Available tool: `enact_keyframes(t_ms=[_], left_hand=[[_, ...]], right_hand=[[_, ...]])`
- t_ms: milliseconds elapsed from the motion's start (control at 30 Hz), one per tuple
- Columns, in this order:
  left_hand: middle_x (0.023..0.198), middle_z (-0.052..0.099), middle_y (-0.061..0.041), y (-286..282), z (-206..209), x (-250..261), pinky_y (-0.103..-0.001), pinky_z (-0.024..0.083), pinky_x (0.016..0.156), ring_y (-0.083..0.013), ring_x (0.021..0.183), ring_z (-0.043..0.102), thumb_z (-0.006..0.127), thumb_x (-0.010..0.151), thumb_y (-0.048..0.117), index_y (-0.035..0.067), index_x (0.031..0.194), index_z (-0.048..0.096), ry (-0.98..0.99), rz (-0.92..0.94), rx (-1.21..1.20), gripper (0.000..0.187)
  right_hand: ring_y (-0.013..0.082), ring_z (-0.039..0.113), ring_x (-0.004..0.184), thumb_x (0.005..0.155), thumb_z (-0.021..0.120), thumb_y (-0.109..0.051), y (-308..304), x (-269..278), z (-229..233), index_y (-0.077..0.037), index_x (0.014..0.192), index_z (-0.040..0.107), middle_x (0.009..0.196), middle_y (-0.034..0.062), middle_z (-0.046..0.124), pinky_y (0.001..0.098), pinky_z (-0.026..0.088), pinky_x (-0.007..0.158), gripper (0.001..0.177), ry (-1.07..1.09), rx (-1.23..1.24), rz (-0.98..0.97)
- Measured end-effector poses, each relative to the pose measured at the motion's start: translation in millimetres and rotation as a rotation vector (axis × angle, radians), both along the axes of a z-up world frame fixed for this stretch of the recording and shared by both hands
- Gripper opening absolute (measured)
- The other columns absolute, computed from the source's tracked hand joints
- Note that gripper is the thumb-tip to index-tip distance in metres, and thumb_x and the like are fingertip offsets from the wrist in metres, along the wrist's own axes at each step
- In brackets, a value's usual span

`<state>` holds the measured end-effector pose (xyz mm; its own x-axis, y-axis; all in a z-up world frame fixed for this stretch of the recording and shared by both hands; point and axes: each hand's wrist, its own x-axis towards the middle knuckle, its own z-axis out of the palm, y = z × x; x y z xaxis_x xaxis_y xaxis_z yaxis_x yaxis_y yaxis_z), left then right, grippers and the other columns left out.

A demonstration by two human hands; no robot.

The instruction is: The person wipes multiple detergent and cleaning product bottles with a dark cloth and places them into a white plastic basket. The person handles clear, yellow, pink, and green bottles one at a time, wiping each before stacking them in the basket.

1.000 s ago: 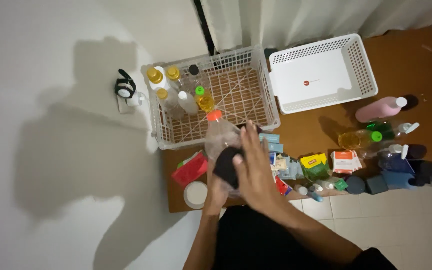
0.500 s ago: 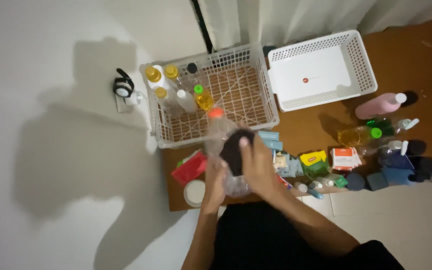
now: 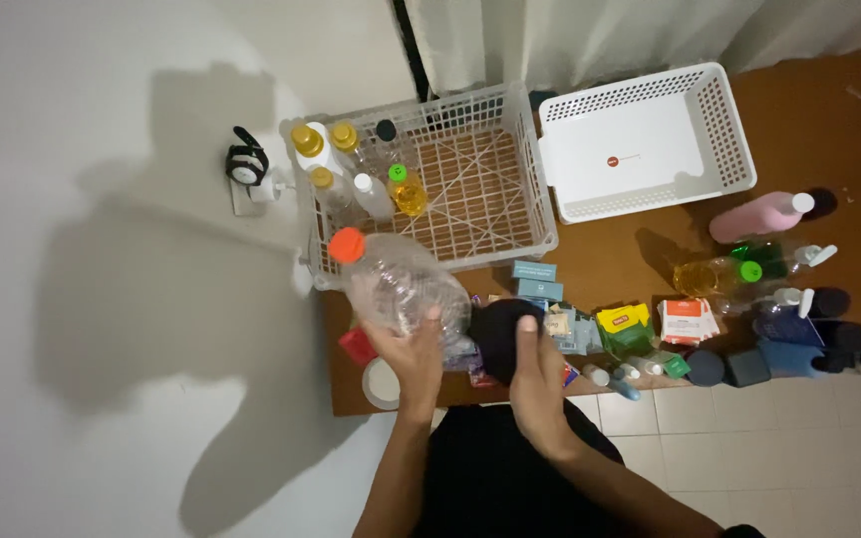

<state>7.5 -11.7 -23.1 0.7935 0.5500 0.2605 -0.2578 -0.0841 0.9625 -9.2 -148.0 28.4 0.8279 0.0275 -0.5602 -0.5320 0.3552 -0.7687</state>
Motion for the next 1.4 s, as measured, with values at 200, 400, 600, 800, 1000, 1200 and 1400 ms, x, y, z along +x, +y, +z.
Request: enact_keyframes(t_ms=[200, 400, 600, 800, 1000, 1200, 1400], left_hand=[[0.146, 0.055, -0.021, -17, 18, -5, -0.041, 0.046, 0.114, -0.0274, 0.134, 0.056, 0.074, 0.095, 0.014, -0.004, 0.158, 0.037, 0.210, -0.272, -0.339, 0.075], [0.152, 0.047, -0.013, 6, 20, -9, -0.041, 0.042, 0.118, -0.0247, 0.141, 0.049, 0.078, 0.090, 0.032, 0.003, 0.160, 0.028, 0.148, -0.746, -0.703, 0.091], [0.151, 0.045, -0.010, -13, 8, -6, -0.043, 0.042, 0.115, -0.0273, 0.139, 0.047, 0.057, 0.095, 0.054, 0.015, 0.159, 0.026, 0.318, -0.484, -0.809, 0.081], [0.154, 0.055, -0.017, -7, 32, -2, -0.042, 0.044, 0.126, -0.0277, 0.148, 0.054, 0.051, 0.108, 0.061, 0.011, 0.153, 0.053, 0.363, -0.348, 0.170, 0.068], [0.162, 0.031, -0.025, 26, -55, -31, -0.046, 0.028, 0.121, -0.0331, 0.151, 0.028, 0.065, 0.093, 0.063, -0.002, 0.161, 0.018, 0.559, -0.677, 0.177, 0.105], [0.127, 0.069, -0.031, 27, -23, -22, -0.045, 0.056, 0.107, -0.0409, 0.120, 0.067, 0.069, 0.096, 0.066, -0.019, 0.138, 0.058, 0.598, -1.139, -0.222, 0.095], [0.148, 0.049, -0.015, 3, 49, -8, -0.041, 0.059, 0.097, -0.0255, 0.124, 0.062, 0.063, 0.087, 0.069, 0.012, 0.156, 0.028, 0.218, -0.864, -0.433, 0.096]], right_hand=[[0.0374, 0.036, 0.156, 0.116, 0.034, -0.032, -2, 21, 25, 0.006, 0.160, 0.029, 0.166, 0.0266, 0.035, 0.0453, 0.029, 0.128, 0.059, -1.008, -0.612, 0.199], [0.0601, 0.053, 0.113, 0.102, 0.058, -0.034, -22, 85, 30, -0.017, 0.174, 0.028, 0.134, 0.0454, 0.055, 0.0636, 0.046, 0.097, 0.080, -0.218, -0.317, 0.492], [0.0408, 0.035, 0.151, 0.096, 0.066, -0.038, -8, 58, 48, 0.005, 0.158, 0.025, 0.160, 0.0339, 0.033, 0.0505, 0.030, 0.123, 0.086, -0.834, -0.566, 0.523], [0.0502, 0.025, 0.150, 0.102, 0.059, -0.032, -1, 33, 30, 0.014, 0.158, 0.016, 0.161, 0.0414, 0.022, 0.0539, 0.023, 0.121, 0.084, -0.967, -0.867, 0.521], [0.0351, 0.066, 0.125, 0.104, 0.057, -0.030, -20, 101, 46, 0.002, 0.155, 0.040, 0.135, 0.0211, 0.067, 0.0504, 0.049, 0.111, 0.063, -0.789, -0.521, 0.194], [0.0269, 0.076, 0.100, 0.097, 0.071, -0.016, -42, 120, 42, -0.001, 0.113, 0.070, 0.103, 0.0165, 0.075, 0.0459, 0.063, 0.097, 0.022, -0.658, 0.341, 0.777], [0.0295, 0.072, 0.088, 0.107, 0.052, -0.036, -15, 89, 14, 0.002, 0.116, 0.073, 0.098, 0.0171, 0.073, 0.0436, 0.054, 0.084, 0.045, -0.409, -0.212, 0.400]])
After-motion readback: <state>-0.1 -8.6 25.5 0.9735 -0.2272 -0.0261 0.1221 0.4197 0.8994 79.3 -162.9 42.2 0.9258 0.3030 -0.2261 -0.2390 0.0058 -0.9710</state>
